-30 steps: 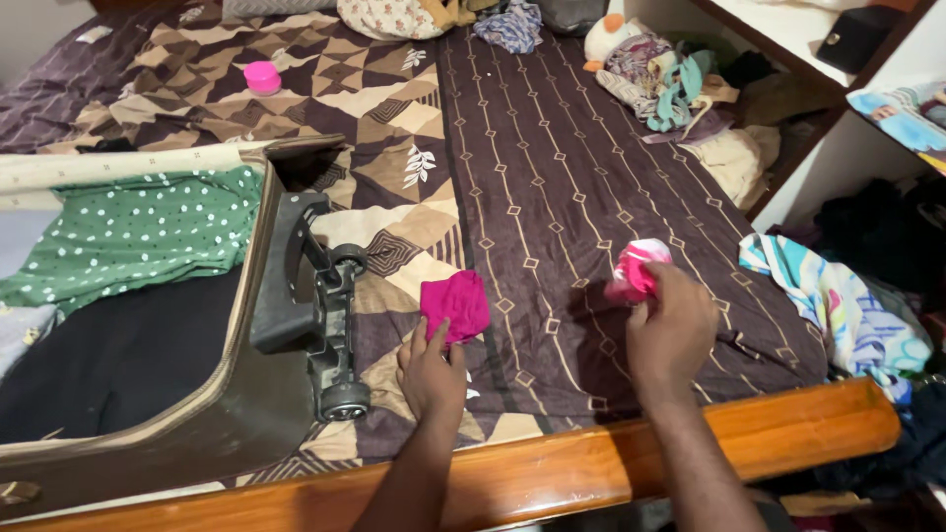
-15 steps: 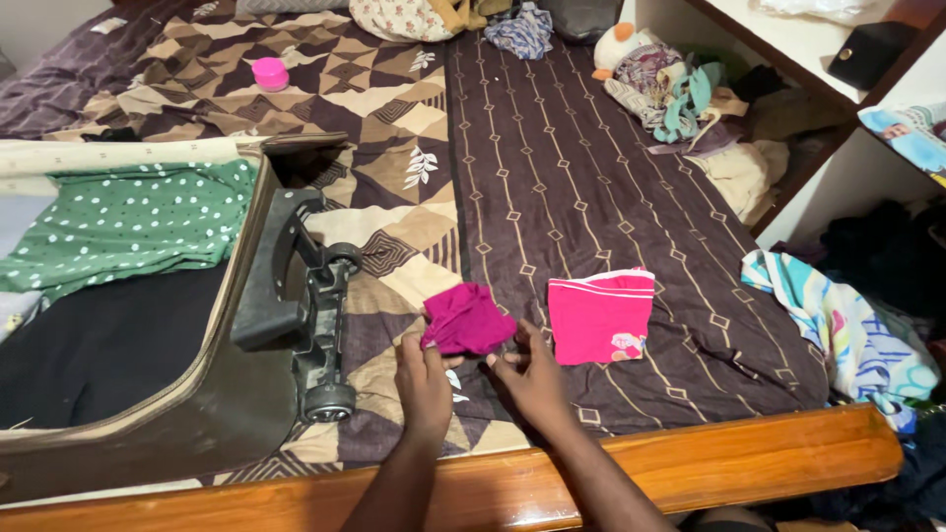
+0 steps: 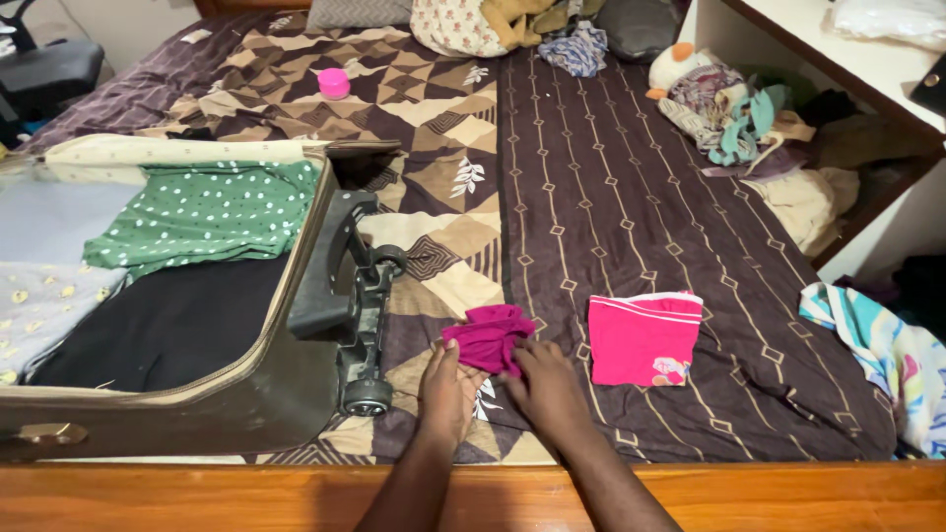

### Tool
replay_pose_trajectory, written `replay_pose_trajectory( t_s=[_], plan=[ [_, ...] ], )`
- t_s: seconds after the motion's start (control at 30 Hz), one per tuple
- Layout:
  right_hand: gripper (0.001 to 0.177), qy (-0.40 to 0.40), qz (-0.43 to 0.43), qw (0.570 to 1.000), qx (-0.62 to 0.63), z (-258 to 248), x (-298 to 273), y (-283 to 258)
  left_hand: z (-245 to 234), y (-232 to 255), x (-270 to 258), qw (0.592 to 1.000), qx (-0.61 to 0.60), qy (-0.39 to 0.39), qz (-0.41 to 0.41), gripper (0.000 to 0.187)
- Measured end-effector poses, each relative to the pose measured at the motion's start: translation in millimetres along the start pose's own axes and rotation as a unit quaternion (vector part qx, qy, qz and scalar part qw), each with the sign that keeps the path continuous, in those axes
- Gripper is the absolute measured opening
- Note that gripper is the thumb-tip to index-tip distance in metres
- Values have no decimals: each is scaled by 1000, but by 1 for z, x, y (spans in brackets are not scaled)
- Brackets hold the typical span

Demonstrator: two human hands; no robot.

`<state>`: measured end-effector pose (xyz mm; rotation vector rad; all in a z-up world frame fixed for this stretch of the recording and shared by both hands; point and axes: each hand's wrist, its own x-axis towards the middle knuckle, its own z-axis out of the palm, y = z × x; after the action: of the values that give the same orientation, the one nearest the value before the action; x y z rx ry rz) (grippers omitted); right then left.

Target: The person folds several pieces of clothing on a bed and places them into an open suitcase. Items include a green polka-dotted cloth, a light blue patterned cloth, a dark green cloth, a pink cloth, a red shirt, a blue shirt, and a pink shirt. The person folds each item by hand and arranges them neatly inside the suitcase.

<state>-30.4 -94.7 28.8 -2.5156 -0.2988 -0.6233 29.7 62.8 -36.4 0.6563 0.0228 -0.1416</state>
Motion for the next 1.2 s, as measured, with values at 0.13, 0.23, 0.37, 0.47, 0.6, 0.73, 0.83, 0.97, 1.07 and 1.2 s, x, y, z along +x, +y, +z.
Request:
replay_pose_trajectory(
  t_s=[0.13, 0.23, 0.37, 0.47, 0.6, 0.73, 0.83, 0.97, 1.07, 1.2],
  plan=[
    [25, 24, 144, 977, 152, -21, 11, 18, 17, 19, -13, 996, 13, 84, 2, 47],
    [25, -41, 215, 952, 216, -71, 23, 26, 36, 44, -24, 992, 77, 93, 36, 50],
    [24, -34, 72, 972, 223, -135, 30, 19, 59, 84, -19, 992, 124, 17, 1, 52],
    [30, 64, -41, 964, 253, -151, 32, 17, 64, 101, -2, 995, 98, -14, -30, 53],
    [33, 68, 39, 970, 231, -122, 24, 42, 36, 92, 20, 988, 118, -11, -100, 56],
    [37, -158, 267, 951, 4, -60, 13, 81, -2, 68, 18, 883, 413, 198, -103, 67],
    [58, -263, 348, 898, 53, -27, 2, 99, -17, 54, -3, 755, 623, 203, -36, 68],
    [67, -284, 373, 882, 53, -19, 1, 96, -18, 50, -28, 783, 602, 151, 37, 61],
    [57, -236, 388, 880, 138, -15, -2, 76, -18, 48, -42, 827, 548, 78, 95, 64],
    [49, -128, 384, 878, 255, -20, 2, 55, -11, 56, -48, 934, 353, 3, 57, 80]
  ],
)
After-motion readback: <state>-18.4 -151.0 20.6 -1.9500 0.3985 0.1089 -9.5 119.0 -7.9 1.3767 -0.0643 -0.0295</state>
